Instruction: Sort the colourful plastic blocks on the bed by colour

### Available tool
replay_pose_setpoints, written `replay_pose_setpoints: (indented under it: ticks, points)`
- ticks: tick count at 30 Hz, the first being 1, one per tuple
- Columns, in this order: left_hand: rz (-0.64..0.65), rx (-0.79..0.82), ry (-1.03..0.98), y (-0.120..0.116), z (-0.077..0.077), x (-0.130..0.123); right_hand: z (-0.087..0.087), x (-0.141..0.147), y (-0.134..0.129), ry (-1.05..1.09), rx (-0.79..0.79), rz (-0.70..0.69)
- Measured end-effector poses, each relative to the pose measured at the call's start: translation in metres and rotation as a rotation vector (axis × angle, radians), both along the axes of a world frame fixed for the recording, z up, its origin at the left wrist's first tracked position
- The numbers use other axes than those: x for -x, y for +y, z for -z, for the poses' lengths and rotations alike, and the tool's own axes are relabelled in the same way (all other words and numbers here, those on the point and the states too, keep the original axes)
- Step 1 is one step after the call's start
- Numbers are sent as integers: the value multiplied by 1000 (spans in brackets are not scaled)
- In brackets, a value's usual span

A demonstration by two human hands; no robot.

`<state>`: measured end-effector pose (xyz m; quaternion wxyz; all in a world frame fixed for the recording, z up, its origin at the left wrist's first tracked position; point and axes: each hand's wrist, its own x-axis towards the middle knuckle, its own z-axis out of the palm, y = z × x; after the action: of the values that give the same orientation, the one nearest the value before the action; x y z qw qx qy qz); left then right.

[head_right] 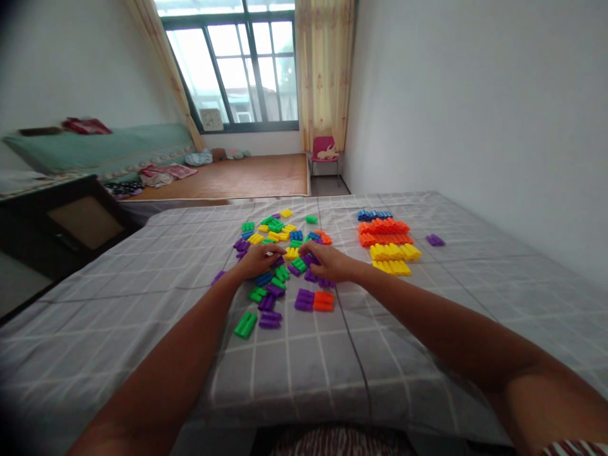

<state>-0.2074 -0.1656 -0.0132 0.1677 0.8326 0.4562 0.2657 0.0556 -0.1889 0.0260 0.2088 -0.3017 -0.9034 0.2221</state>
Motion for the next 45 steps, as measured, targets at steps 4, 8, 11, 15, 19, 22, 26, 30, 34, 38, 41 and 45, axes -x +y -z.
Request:
replay_pose_setpoints:
  ticks: [4, 8, 11, 15, 19, 22, 26, 30, 34, 38, 41, 45]
  points:
    - [-23, 9, -17, 3, 3, 1, -9, -70, 25, 159, 134, 317]
    - [-29, 29, -63, 3, 3, 1, -16, -168, 68, 460, 214, 616]
    - [-44, 56, -73, 2, -1, 0, -6, -240, 93, 577, 107, 855]
    - [-70, 97, -70, 2, -7, -1, 26, -306, 99, 585, 29, 1171]
    - [-95, 116, -45, 2, -10, -1, 57, -334, 94, 473, 91, 1300]
    - [-115, 109, -22, 2, -12, -1, 65, -341, 94, 426, 111, 1215]
    - [-151, 109, 3, 1, -14, -2, 64, -342, 96, 436, 99, 1175]
    - [-151, 111, -6, 2, -15, -3, 63, -335, 96, 194, 87, 1222]
    - [-154, 119, -6, 2, -14, -4, 62, -326, 92, -100, 0, 1310]
    - [-153, 122, -12, 2, -13, -4, 60, -325, 88, -190, 8, 1371]
    - [-159, 131, -6, 2, -12, -3, 59, -330, 87, -195, 5, 1367]
    - [-153, 131, -6, 3, -11, -1, 65, -333, 89, -222, 33, 1288]
